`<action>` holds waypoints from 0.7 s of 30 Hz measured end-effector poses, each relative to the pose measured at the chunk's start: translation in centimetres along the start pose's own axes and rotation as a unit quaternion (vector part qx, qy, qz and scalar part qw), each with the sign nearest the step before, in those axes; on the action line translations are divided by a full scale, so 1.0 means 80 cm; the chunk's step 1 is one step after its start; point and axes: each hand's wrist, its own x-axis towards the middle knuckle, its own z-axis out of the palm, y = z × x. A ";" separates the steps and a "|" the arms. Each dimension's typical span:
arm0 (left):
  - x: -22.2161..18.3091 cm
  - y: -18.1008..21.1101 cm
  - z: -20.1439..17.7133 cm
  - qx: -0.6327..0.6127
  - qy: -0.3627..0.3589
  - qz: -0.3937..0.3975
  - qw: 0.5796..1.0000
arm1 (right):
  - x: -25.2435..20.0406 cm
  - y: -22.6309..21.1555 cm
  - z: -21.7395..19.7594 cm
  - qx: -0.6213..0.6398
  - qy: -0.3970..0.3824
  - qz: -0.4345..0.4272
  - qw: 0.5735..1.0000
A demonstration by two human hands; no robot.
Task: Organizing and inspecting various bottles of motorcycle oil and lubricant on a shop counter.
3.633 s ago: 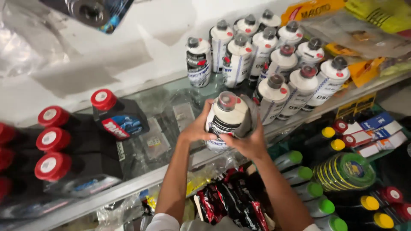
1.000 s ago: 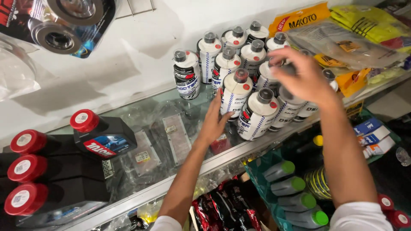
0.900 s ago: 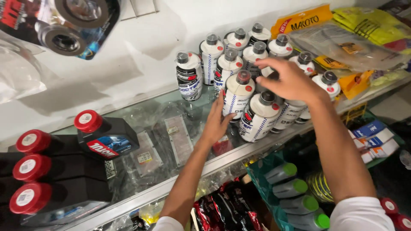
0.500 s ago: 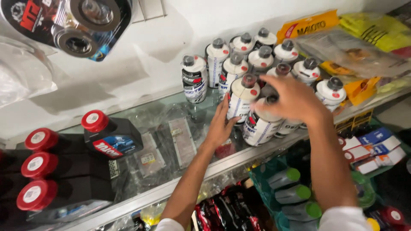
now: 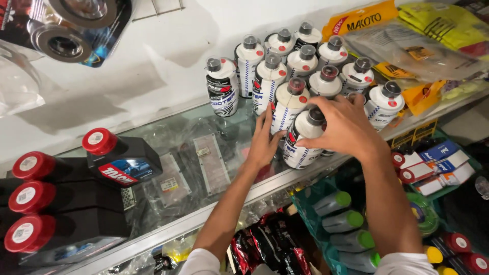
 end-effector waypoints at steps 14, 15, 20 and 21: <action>-0.004 0.001 0.019 -0.039 0.068 0.058 0.995 | -0.015 0.014 0.019 -0.011 0.002 -0.022 1.000; -0.004 0.002 0.020 -0.039 0.065 0.054 0.996 | -0.014 0.015 0.018 -0.001 0.005 -0.027 1.000; -0.006 0.003 0.023 -0.046 0.062 0.051 0.996 | -0.013 0.009 0.007 0.007 0.006 -0.024 1.000; -0.007 0.004 0.023 -0.044 0.064 0.056 0.995 | -0.014 0.008 0.005 0.017 -0.002 -0.022 1.000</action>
